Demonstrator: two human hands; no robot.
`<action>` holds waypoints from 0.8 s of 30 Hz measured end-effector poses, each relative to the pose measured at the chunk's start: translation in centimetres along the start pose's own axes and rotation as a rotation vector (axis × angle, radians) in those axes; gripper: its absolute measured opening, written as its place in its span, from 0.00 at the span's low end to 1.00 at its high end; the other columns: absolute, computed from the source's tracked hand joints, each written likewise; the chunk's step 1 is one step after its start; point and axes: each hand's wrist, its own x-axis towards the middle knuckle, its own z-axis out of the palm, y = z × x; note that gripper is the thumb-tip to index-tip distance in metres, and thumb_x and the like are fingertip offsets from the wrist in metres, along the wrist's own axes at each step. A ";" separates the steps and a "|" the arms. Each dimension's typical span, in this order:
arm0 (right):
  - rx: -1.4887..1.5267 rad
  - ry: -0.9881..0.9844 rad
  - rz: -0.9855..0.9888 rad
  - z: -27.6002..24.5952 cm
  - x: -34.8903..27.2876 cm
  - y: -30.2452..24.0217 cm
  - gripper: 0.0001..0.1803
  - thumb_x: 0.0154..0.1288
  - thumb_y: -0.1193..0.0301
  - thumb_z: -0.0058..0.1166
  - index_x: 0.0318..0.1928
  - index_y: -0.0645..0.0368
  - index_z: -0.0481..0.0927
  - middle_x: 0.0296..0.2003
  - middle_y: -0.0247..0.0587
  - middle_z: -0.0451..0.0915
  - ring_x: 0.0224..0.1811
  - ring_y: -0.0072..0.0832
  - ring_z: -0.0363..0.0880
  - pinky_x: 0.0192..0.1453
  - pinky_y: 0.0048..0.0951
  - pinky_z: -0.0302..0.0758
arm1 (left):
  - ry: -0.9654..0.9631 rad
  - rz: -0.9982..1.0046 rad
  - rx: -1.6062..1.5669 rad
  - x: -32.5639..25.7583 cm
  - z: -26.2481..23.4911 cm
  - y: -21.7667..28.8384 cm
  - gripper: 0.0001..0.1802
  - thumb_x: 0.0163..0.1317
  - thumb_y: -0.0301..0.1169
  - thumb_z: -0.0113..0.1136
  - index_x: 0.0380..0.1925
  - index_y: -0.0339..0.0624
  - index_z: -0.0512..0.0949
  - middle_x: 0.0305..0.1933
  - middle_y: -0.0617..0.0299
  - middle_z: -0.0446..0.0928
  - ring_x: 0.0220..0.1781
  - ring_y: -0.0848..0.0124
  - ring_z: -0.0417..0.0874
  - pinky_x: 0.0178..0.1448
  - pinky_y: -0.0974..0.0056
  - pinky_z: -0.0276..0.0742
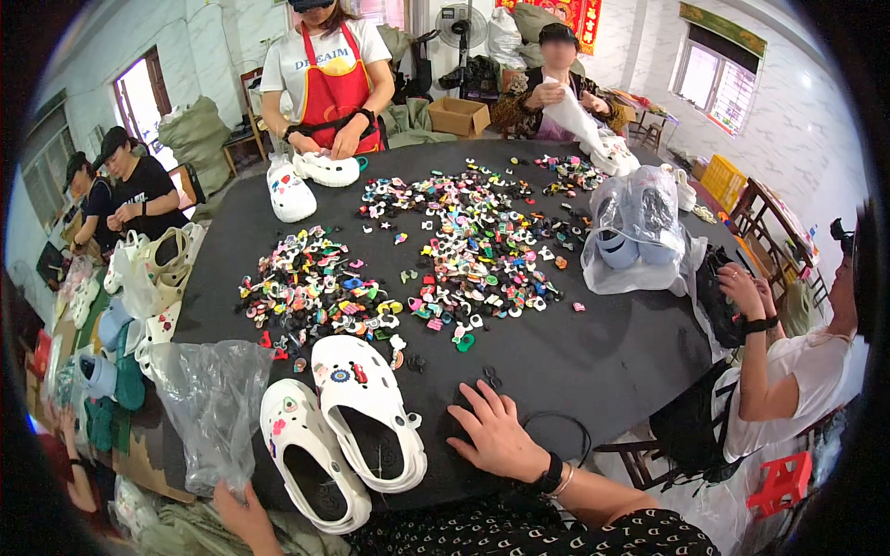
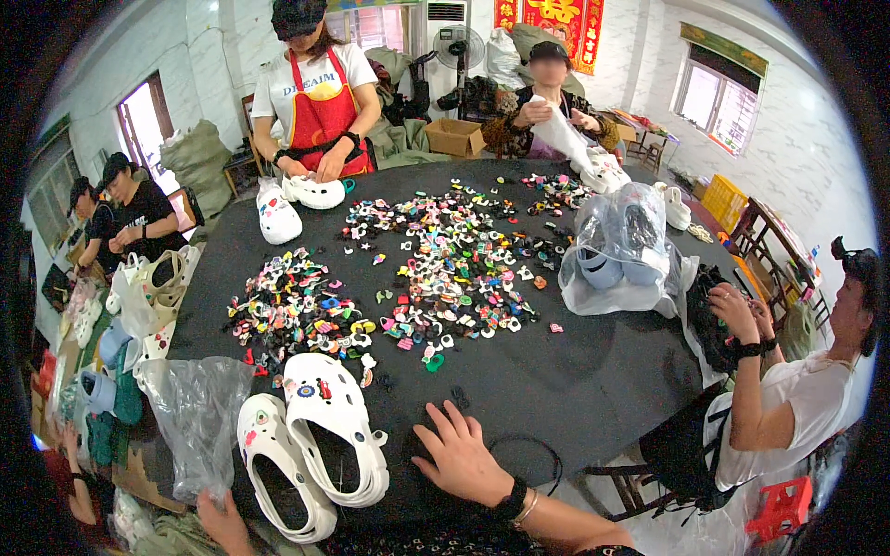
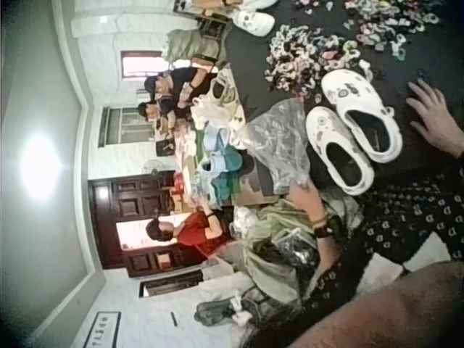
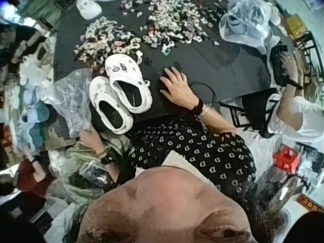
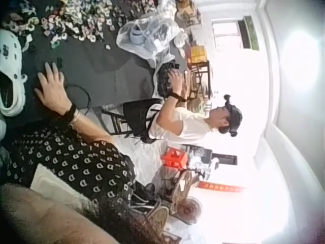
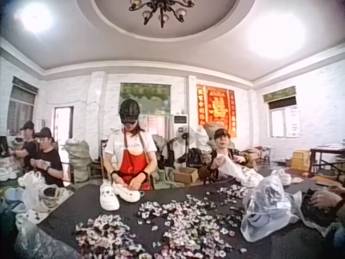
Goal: Attaching decorative charms and pins to foam clog shoes as part of an assembly line process.
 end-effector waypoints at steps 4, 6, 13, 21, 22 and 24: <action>0.001 -0.018 0.000 -0.2 0.2 -0.1 0.28 0.61 0.56 0.61 0.59 0.55 0.74 0.67 0.54 0.62 0.70 0.55 0.58 0.67 0.55 0.59 | 0.158 -0.020 -0.098 -0.4 -1.4 3.7 0.28 0.59 0.26 0.65 0.59 0.29 0.68 0.61 0.39 0.68 0.63 0.42 0.69 0.59 0.51 0.71; -0.008 -0.021 0.007 -0.3 0.2 -0.1 0.28 0.61 0.56 0.61 0.59 0.55 0.73 0.67 0.54 0.62 0.70 0.54 0.58 0.67 0.55 0.59 | 0.362 0.278 0.107 0.0 -0.4 1.8 0.29 0.62 0.29 0.63 0.61 0.32 0.66 0.57 0.42 0.71 0.56 0.44 0.73 0.57 0.52 0.72; -0.006 -0.025 0.011 -0.1 0.1 -0.2 0.28 0.61 0.56 0.61 0.59 0.55 0.73 0.67 0.54 0.62 0.70 0.54 0.57 0.67 0.55 0.59 | 0.193 0.281 0.243 0.3 -4.6 3.2 0.19 0.62 0.38 0.64 0.36 0.27 0.78 0.43 0.37 0.76 0.47 0.41 0.75 0.52 0.43 0.71; -0.004 -0.025 0.021 -0.3 0.0 -0.2 0.28 0.62 0.56 0.61 0.59 0.55 0.73 0.66 0.54 0.62 0.70 0.53 0.57 0.67 0.56 0.59 | 0.020 -0.241 -0.744 1.9 -8.4 4.9 0.20 0.71 0.41 0.54 0.46 0.30 0.76 0.31 0.52 0.75 0.30 0.62 0.71 0.37 0.58 0.70; -0.004 -0.025 0.021 -0.2 0.0 -0.2 0.28 0.62 0.56 0.61 0.59 0.55 0.73 0.66 0.54 0.62 0.70 0.53 0.57 0.67 0.56 0.59 | 0.004 -0.251 -0.665 2.5 -9.4 4.4 0.20 0.72 0.41 0.53 0.46 0.31 0.76 0.33 0.53 0.75 0.31 0.63 0.71 0.38 0.58 0.70; 0.008 -0.017 0.010 -0.5 0.1 0.0 0.28 0.61 0.57 0.61 0.58 0.55 0.73 0.66 0.54 0.62 0.70 0.53 0.57 0.67 0.56 0.59 | -0.150 -0.397 -0.439 6.7 -10.8 0.2 0.29 0.70 0.41 0.56 0.64 0.35 0.66 0.56 0.47 0.76 0.55 0.52 0.79 0.53 0.52 0.77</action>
